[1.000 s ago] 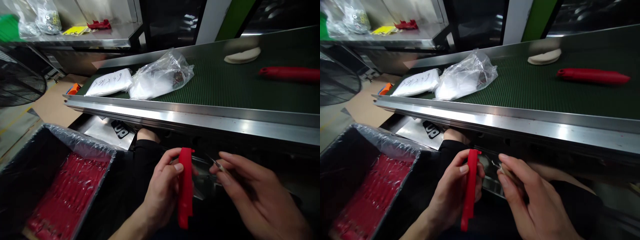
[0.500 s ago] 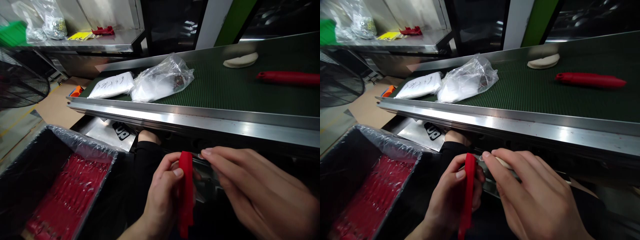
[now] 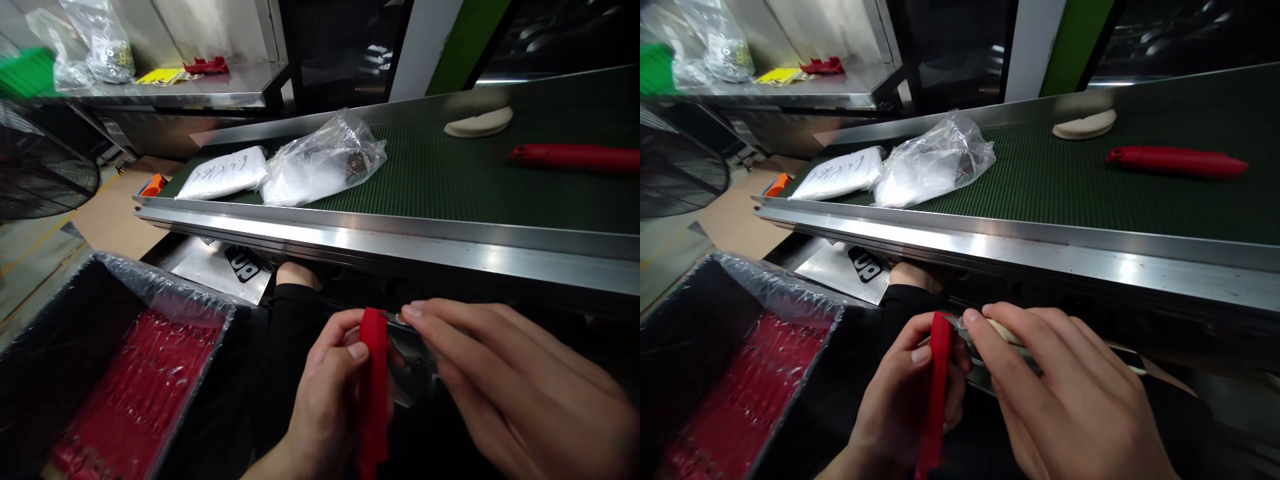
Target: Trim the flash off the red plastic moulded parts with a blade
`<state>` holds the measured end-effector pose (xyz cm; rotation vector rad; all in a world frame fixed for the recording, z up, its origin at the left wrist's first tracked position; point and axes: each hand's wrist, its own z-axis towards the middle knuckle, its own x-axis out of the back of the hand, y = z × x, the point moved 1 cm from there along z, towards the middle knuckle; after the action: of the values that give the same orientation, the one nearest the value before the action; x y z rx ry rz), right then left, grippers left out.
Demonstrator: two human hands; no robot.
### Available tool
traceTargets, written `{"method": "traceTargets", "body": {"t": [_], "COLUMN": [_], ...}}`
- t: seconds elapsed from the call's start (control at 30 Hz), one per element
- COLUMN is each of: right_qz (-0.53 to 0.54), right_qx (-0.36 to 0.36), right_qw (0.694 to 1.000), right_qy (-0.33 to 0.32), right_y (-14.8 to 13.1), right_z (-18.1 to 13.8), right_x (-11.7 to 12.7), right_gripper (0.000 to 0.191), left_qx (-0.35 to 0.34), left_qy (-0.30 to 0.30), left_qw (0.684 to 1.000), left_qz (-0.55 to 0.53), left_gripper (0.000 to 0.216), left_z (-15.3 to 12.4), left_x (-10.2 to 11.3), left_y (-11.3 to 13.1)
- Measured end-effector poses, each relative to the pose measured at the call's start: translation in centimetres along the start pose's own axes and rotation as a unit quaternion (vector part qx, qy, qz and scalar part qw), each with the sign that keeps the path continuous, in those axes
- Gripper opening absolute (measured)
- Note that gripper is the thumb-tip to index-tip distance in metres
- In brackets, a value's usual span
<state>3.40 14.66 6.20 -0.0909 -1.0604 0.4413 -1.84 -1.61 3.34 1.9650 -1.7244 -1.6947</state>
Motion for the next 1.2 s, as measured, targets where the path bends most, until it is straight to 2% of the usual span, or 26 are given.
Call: {"method": "traceTargets", "body": {"t": [0.6,0.83,1.0,1.2], "right_qz": [0.002,0.013,0.033,0.04], "right_qx": [0.01,0.002,-0.028,-0.029], "right_qw": [1.0,1.0,0.999,0.999], "right_qy": [-0.005,-0.015,0.012,0.02], "right_y": [0.1,-0.2,-1.5,-2.5], "right_z": [-0.2,-0.8,-0.2,0.2], "right_x": [-0.1,-0.2,-0.7,-1.0], "right_gripper": [0.038,0.042,0.03,0.028], "left_qx": [0.006,0.014,0.011,-0.011], "left_qy": [0.002,0.031,0.057,0.053], "left_qw": [1.0,0.999,0.998,0.998], "left_qz": [0.004,0.014,0.031,0.035], "left_gripper": [0.024,0.022,0.022,0.02], "left_z": [0.1,0.0,0.3,1.3], "left_x": [0.1,-0.3,-0.6,-0.9], "left_y": [-0.2,0.1,0.7,1.9]}}
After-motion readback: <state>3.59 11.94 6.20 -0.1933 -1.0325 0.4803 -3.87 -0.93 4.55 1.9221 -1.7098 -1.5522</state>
